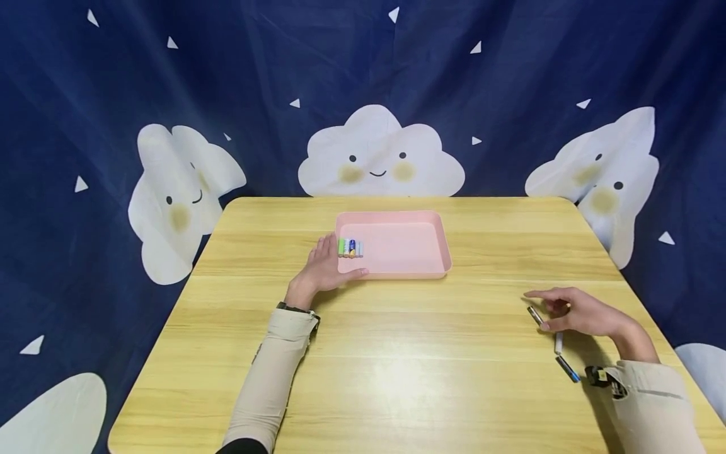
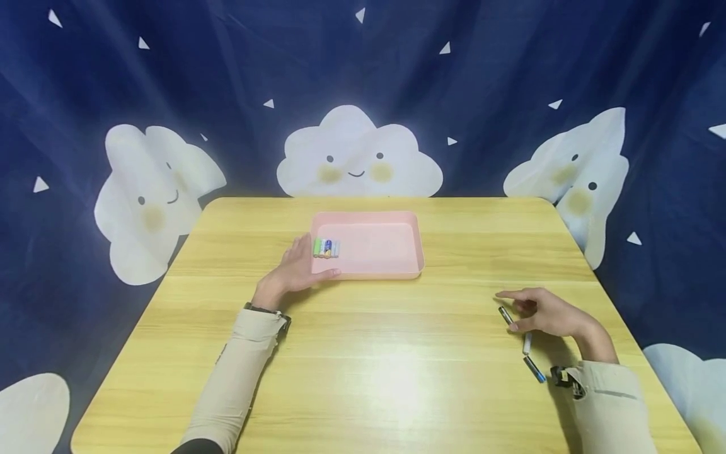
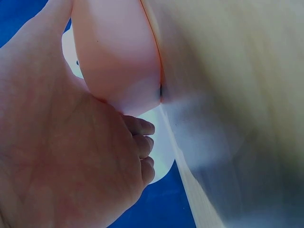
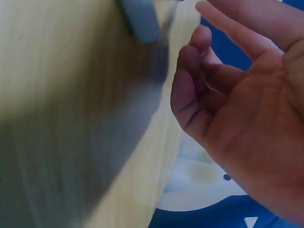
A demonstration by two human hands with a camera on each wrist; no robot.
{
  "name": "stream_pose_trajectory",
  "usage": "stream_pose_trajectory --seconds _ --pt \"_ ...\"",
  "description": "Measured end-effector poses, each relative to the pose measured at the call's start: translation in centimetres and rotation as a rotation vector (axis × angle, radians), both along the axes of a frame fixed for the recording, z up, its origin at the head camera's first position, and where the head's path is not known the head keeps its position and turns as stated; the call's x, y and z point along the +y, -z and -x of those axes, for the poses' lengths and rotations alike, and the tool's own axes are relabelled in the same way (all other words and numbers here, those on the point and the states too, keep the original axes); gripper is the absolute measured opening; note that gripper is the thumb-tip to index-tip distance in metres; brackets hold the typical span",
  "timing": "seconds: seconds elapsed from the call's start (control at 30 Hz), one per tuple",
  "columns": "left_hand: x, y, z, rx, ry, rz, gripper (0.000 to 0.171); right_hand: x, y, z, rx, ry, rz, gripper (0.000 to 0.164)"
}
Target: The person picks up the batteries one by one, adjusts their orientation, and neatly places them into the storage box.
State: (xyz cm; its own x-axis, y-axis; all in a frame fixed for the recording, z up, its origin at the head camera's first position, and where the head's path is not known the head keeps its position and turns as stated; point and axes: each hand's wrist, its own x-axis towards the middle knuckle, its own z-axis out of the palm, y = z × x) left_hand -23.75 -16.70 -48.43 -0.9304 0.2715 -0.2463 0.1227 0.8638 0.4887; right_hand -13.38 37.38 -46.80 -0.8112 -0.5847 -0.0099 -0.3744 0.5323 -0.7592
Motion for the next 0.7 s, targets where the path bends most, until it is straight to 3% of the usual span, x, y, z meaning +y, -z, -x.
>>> stream_pose_trajectory --seconds 0.1,0.2,0.43,0.7 --pt "0.0 0.0 0.0 0.001 0.003 0.003 0.133 0.4 0.3 0.2 -0.039 -0.079 0.045 0.054" --pt "0.0 -0.1 -0.1 0.004 0.004 0.002 0.133 0.7 0.6 0.4 -0.063 -0.104 0.06 0.052" --pt "0.0 -0.1 -0.2 -0.001 -0.001 0.009 0.133 1.3 1.3 0.3 -0.007 -0.03 0.013 0.048" --pt "0.0 -0.1 -0.2 0.003 -0.008 0.009 0.132 1.0 1.8 0.0 0.026 0.005 0.065 0.045"
